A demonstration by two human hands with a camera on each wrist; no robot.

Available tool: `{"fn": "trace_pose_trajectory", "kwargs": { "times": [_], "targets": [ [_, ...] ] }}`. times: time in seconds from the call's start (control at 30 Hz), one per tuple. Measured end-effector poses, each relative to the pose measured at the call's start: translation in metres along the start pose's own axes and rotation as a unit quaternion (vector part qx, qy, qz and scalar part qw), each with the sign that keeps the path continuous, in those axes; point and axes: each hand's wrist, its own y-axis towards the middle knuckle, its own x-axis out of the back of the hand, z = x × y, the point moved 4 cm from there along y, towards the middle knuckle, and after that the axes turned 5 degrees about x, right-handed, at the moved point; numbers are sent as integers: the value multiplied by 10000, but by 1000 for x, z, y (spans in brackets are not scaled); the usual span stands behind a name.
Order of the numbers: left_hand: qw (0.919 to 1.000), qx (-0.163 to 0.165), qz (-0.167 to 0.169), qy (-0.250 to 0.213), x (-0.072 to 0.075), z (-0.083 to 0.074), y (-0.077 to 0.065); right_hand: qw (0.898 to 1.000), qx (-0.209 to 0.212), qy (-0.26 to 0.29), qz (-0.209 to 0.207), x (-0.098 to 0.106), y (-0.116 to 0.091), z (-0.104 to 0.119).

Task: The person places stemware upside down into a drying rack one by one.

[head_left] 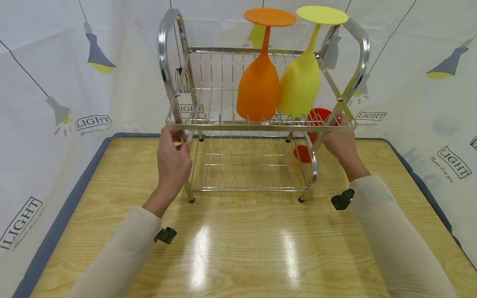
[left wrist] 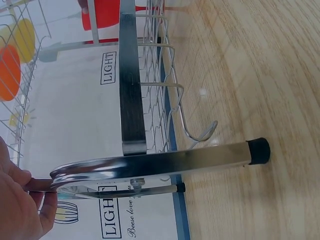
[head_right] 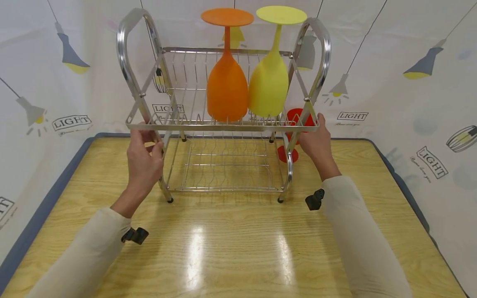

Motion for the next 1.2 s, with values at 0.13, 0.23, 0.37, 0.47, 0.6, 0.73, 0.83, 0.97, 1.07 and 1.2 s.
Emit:
{"fn": "trace_pose_trajectory", "kwargs": {
  "times": [0.13, 0.23, 0.37, 0.47, 0.6, 0.73, 0.83, 0.97, 1.07, 1.2],
  "targets": [
    [9999, -103, -1, 19, 1, 0, -1, 9997, -23, 231, 27, -2, 0, -1],
    [9998, -172, -30, 8, 1, 1, -2, 9991, -44, 418, -15, -3, 0, -3],
    [9998, -208, -40, -25, 0, 1, -1, 9981, -82, 586, -150, -2, 2, -5],
    [9998, -195, -41, -42, 0, 1, -1, 9979, -107, 579, -268, -1, 3, -6],
    [9999, -143, -26, -31, 0, 2, 0, 9984, -135, 448, -314, 0, 3, -6],
    [9999, -144, -25, 31, 1, 2, 0, 9985, -223, 257, -426, 4, 1, -4],
    [9999, -151, -30, 58, 1, 2, 0, 9977, -204, 242, -594, 9, -1, -2],
    [9998, -173, -28, 45, 0, 0, 0, 9959, -243, 476, -731, 16, -2, -4],
    [9998, -210, -30, 28, 0, 0, -1, 9931, -425, 796, -751, 19, -3, -7],
    [9997, -241, -50, 28, 0, 0, -2, 9852, -569, 1389, -823, 22, -5, -8]
  ]
}}
